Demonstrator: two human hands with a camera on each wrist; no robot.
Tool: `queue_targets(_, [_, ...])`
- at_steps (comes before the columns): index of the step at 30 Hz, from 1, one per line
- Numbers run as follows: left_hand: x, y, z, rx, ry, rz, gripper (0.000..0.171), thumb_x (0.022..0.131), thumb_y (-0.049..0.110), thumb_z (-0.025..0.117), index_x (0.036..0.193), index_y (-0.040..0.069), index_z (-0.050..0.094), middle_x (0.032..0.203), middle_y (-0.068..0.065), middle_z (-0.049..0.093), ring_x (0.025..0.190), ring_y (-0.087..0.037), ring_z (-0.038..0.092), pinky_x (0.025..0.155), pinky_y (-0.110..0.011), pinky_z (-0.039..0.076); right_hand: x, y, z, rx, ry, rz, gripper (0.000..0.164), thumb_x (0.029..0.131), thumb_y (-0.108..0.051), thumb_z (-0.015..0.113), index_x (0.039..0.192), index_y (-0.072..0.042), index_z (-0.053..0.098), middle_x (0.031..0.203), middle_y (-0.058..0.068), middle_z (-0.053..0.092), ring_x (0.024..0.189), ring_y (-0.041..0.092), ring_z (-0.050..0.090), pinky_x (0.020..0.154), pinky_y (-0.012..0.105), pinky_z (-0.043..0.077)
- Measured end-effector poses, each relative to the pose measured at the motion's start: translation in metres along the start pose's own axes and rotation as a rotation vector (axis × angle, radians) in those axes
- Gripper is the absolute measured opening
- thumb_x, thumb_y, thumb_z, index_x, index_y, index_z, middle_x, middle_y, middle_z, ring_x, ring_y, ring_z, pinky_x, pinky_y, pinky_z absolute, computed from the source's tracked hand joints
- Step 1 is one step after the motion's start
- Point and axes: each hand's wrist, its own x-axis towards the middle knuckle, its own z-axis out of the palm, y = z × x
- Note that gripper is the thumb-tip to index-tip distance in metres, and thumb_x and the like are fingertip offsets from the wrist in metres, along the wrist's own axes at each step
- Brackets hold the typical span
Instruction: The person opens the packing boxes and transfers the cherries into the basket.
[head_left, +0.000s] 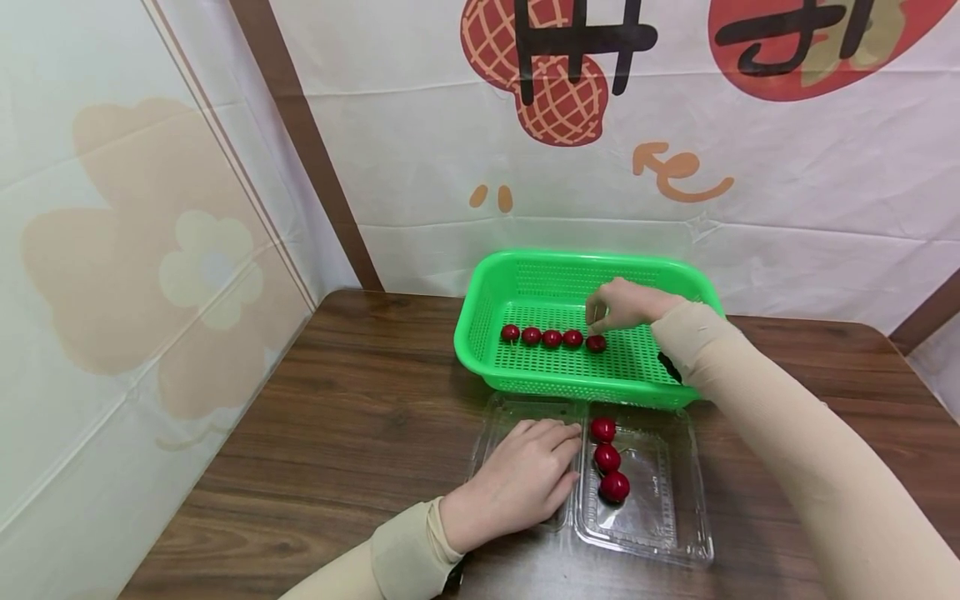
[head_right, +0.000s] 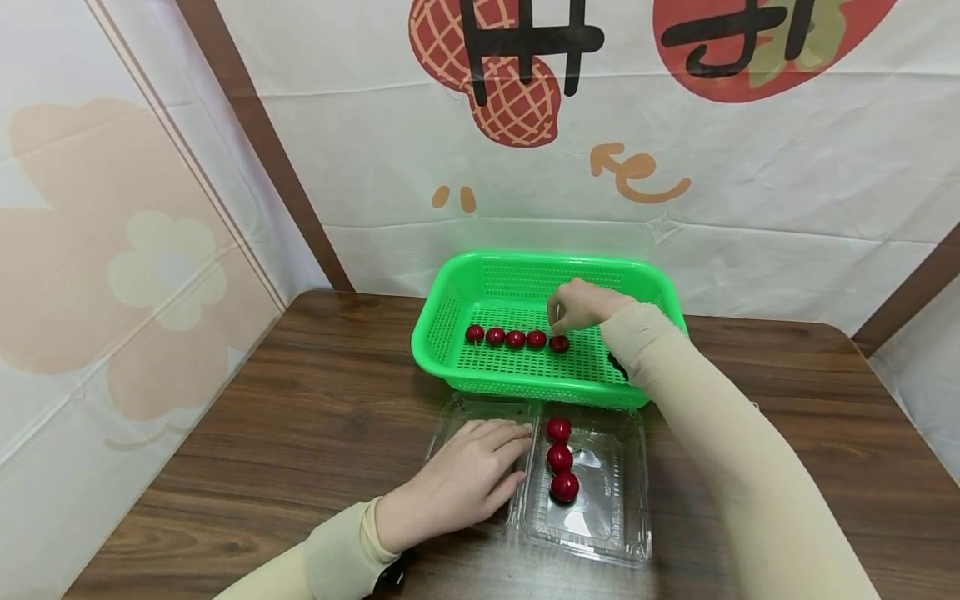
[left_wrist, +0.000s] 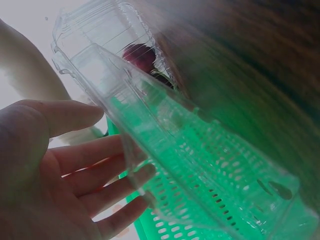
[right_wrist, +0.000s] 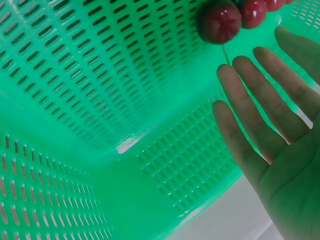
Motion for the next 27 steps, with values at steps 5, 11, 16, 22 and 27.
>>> queue_targets(5, [0.000, 0.000, 0.000, -0.003, 0.004, 0.002, 0.032, 0.087, 0.029, 0.055, 0.108, 0.008, 0.067, 0.118, -0.005, 0.063, 0.109, -0.018, 0.054, 0.089, -0.033, 0.045, -0.004, -0.003, -0.006, -0.017, 0.015, -0.004, 0.016, 0.083, -0.028, 0.065, 0.093, -0.015, 0.069, 0.091, 0.002, 0.068, 0.084, 0.017, 0.060, 0.075, 0.042, 0.052])
queue_targets(11, [0.000, 0.000, 0.001, -0.002, -0.002, 0.000, 0.032, 0.087, 0.029, 0.055, 0.108, 0.008, 0.066, 0.118, -0.005, 0.063, 0.109, -0.019, 0.054, 0.089, -0.034, 0.045, -0.010, -0.008, -0.014, -0.019, 0.028, -0.019, 0.013, 0.083, -0.027, 0.065, 0.091, -0.016, 0.068, 0.089, 0.000, 0.067, 0.082, 0.014, 0.060, 0.074, 0.040, 0.052])
queue_targets(16, [0.000, 0.000, 0.001, -0.004, 0.000, 0.003, 0.032, 0.087, 0.029, 0.055, 0.108, 0.008, 0.066, 0.119, -0.005, 0.063, 0.109, -0.019, 0.054, 0.089, -0.034, 0.045, -0.015, -0.012, -0.019, -0.019, 0.042, -0.041, 0.013, 0.083, -0.026, 0.065, 0.091, -0.016, 0.069, 0.089, 0.001, 0.068, 0.080, 0.012, 0.061, 0.072, 0.039, 0.053])
queue_targets(22, [0.001, 0.000, 0.000, -0.005, 0.003, 0.003, 0.031, 0.087, 0.029, 0.055, 0.108, 0.008, 0.067, 0.118, -0.005, 0.063, 0.109, -0.019, 0.054, 0.088, -0.034, 0.045, -0.022, -0.017, -0.024, -0.013, 0.063, -0.074, 0.011, 0.083, -0.025, 0.065, 0.089, -0.017, 0.068, 0.087, 0.000, 0.068, 0.076, 0.010, 0.061, 0.070, 0.037, 0.054])
queue_targets(27, [0.001, 0.000, 0.000, -0.005, -0.003, 0.003, 0.032, 0.087, 0.029, 0.055, 0.108, 0.008, 0.066, 0.118, -0.005, 0.063, 0.109, -0.019, 0.054, 0.088, -0.033, 0.045, -0.029, -0.022, -0.028, -0.010, 0.080, -0.100, 0.009, 0.083, -0.023, 0.065, 0.088, -0.016, 0.068, 0.085, 0.000, 0.069, 0.074, 0.010, 0.062, 0.069, 0.037, 0.054])
